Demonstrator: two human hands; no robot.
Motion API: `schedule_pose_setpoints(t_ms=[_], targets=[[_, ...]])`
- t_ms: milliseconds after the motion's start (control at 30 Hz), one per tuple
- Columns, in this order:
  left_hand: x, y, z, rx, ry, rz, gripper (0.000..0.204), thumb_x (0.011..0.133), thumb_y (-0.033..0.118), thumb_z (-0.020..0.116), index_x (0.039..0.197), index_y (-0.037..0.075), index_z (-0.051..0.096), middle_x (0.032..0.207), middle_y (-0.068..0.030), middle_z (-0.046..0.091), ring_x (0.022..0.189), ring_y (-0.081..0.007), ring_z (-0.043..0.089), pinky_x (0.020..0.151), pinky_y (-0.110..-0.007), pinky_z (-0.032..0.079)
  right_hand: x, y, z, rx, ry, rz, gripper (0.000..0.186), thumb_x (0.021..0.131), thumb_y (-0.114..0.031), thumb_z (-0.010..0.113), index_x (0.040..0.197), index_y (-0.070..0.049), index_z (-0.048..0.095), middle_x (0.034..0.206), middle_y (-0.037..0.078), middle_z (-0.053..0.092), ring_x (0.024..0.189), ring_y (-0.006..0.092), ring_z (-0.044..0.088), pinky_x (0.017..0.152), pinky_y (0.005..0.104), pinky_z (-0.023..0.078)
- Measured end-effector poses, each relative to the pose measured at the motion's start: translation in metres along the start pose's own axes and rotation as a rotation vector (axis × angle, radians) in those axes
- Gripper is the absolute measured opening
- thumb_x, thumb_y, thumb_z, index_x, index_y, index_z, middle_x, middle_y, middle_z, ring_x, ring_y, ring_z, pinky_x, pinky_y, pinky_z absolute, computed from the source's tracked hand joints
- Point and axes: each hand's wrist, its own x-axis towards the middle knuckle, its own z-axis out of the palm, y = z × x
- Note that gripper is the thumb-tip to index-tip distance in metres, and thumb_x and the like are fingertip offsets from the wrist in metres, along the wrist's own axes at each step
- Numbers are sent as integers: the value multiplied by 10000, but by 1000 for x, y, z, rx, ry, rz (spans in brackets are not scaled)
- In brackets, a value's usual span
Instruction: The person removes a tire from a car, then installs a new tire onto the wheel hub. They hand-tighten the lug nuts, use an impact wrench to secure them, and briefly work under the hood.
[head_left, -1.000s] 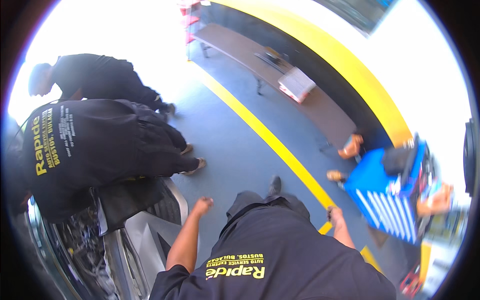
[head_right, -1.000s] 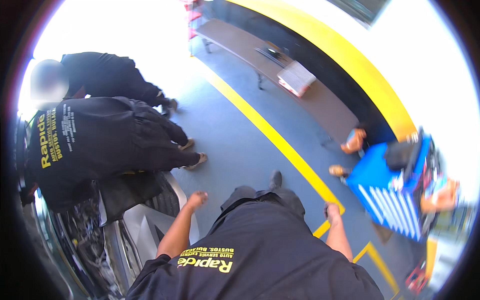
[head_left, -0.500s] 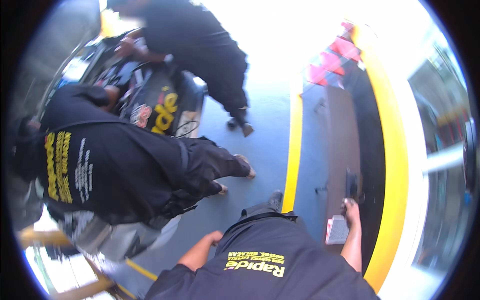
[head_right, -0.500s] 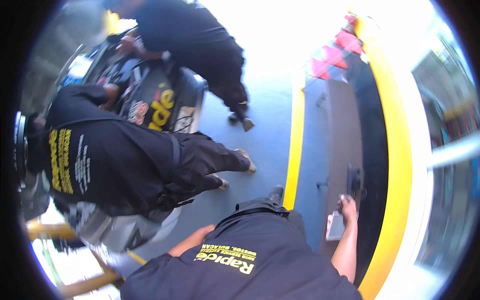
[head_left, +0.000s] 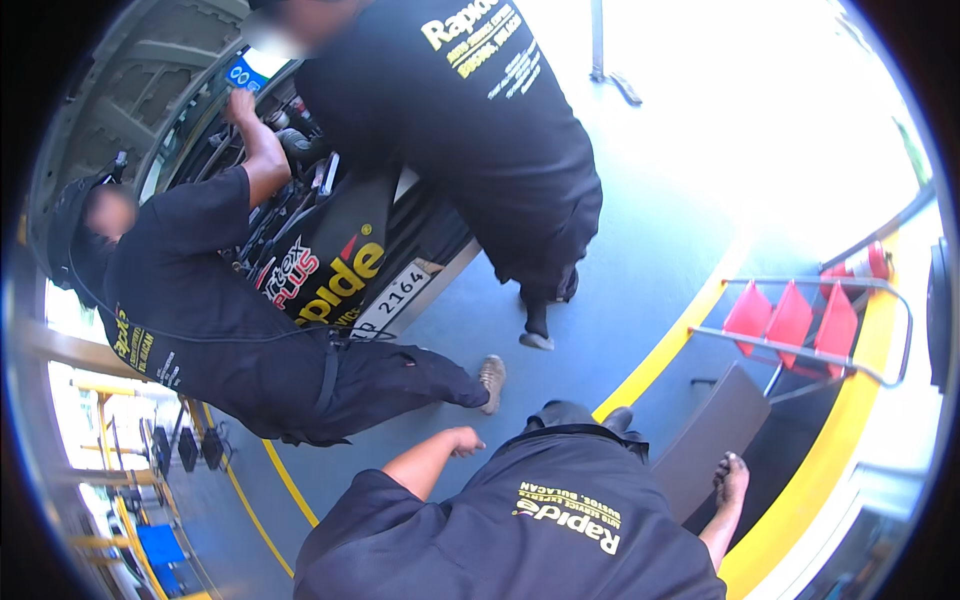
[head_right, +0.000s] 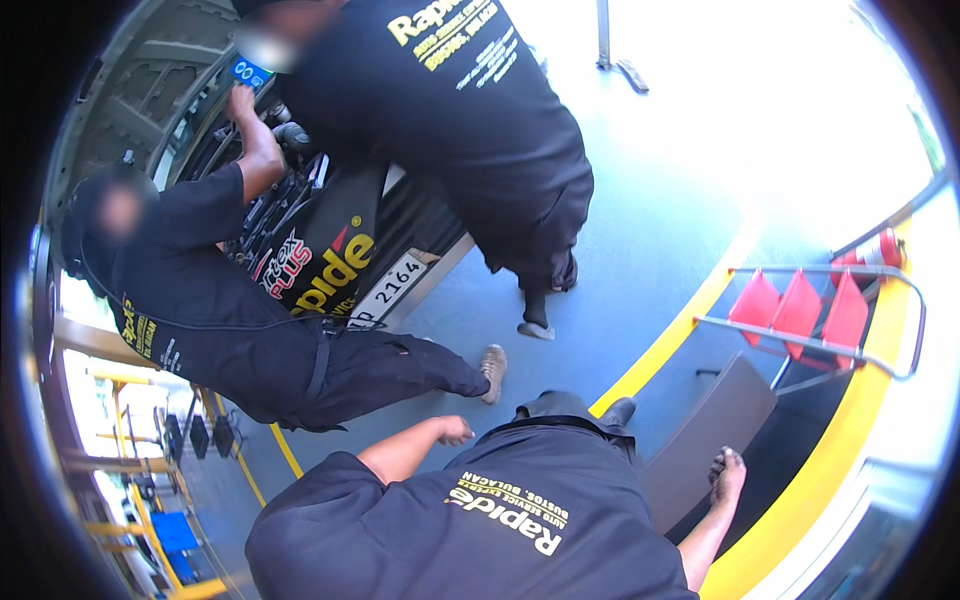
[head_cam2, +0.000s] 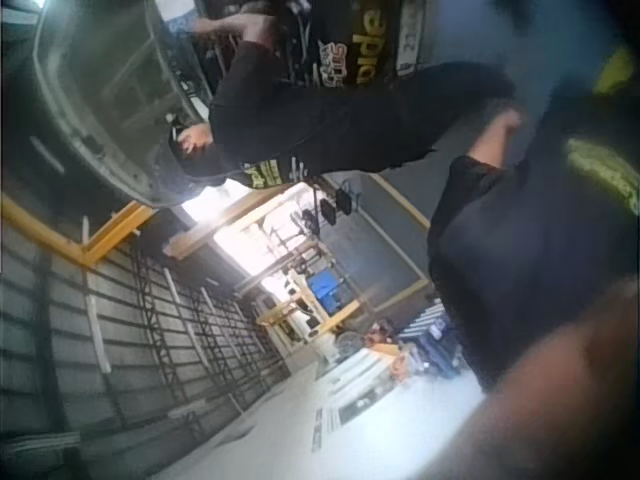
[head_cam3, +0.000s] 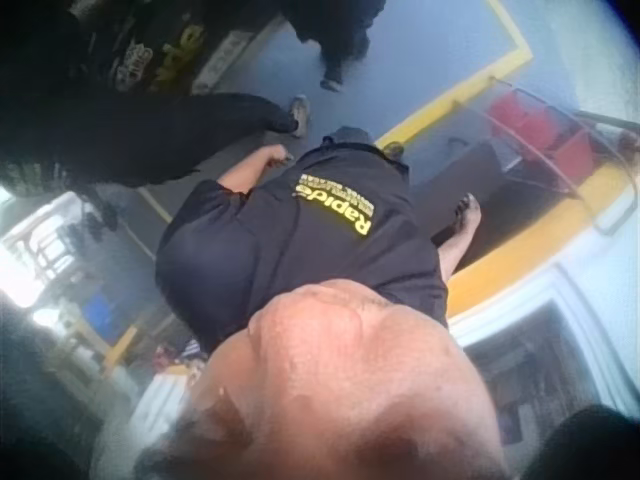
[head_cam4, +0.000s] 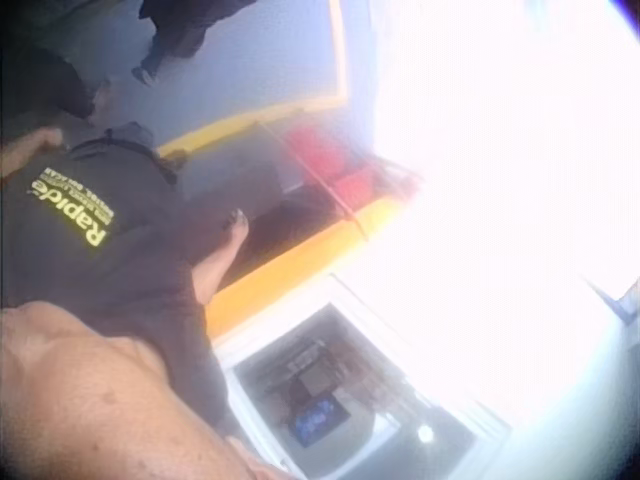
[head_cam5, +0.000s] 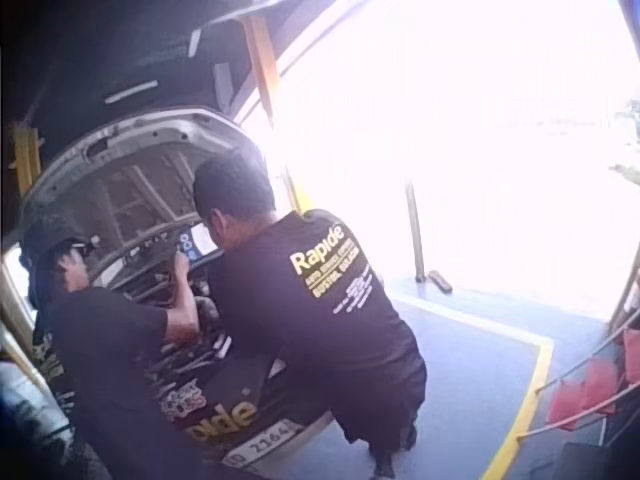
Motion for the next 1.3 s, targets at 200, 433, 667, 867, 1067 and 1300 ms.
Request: schedule_pose_setpoints(t_ms=[200,433,667,867,1067,1300], targets=[[3,155,2,-545,92,116,493,1009,436,587,1395,129,599,1276,-92,705,1088,-279,690,884,-528,537,170,-297,94,-251,-241,-253,224,1043,-281,586,1164,-113,670,827,-25,600,657,67,549,560,225,418],[52,311,-68,-559,15,-20,480,991,431,622,1401,182,616,1316,-82,692,1065,-294,689,894,-523,529,313,-497,289,-423,-450,-318,317,1028,-324,568,1205,-85,677,906,3,621,750,105,572,667,286,467],[54,471,-196,-645,211,544,510,886,396,743,1270,62,701,1237,-150,733,1078,-232,670,947,-433,515,410,-632,382,-492,-598,-157,338,1013,-314,584,1239,-72,654,941,41,632,797,143,611,663,305,490],[85,590,-296,-543,373,333,517,885,438,718,1257,78,712,1222,-141,735,1058,-302,695,950,-428,527,561,-752,501,-534,-567,-72,308,993,-305,619,1191,-74,666,889,31,622,698,133,572,601,287,451],[69,716,-401,-1055,365,99,421,957,392,662,1251,92,699,1084,-85,765,899,-210,718,770,-409,564,665,-928,729,-802,-772,-242,390,991,-394,584,1237,-104,670,933,32,626,773,155,564,643,316,470],[26,799,-607,-1647,676,229,357,1016,355,620,1192,47,663,1018,-70,746,888,-189,702,705,-337,525,589,-1058,1098,-1043,-1153,-621,333,1009,-333,605,1176,-58,692,865,20,639,697,107,581,630,268,468]])
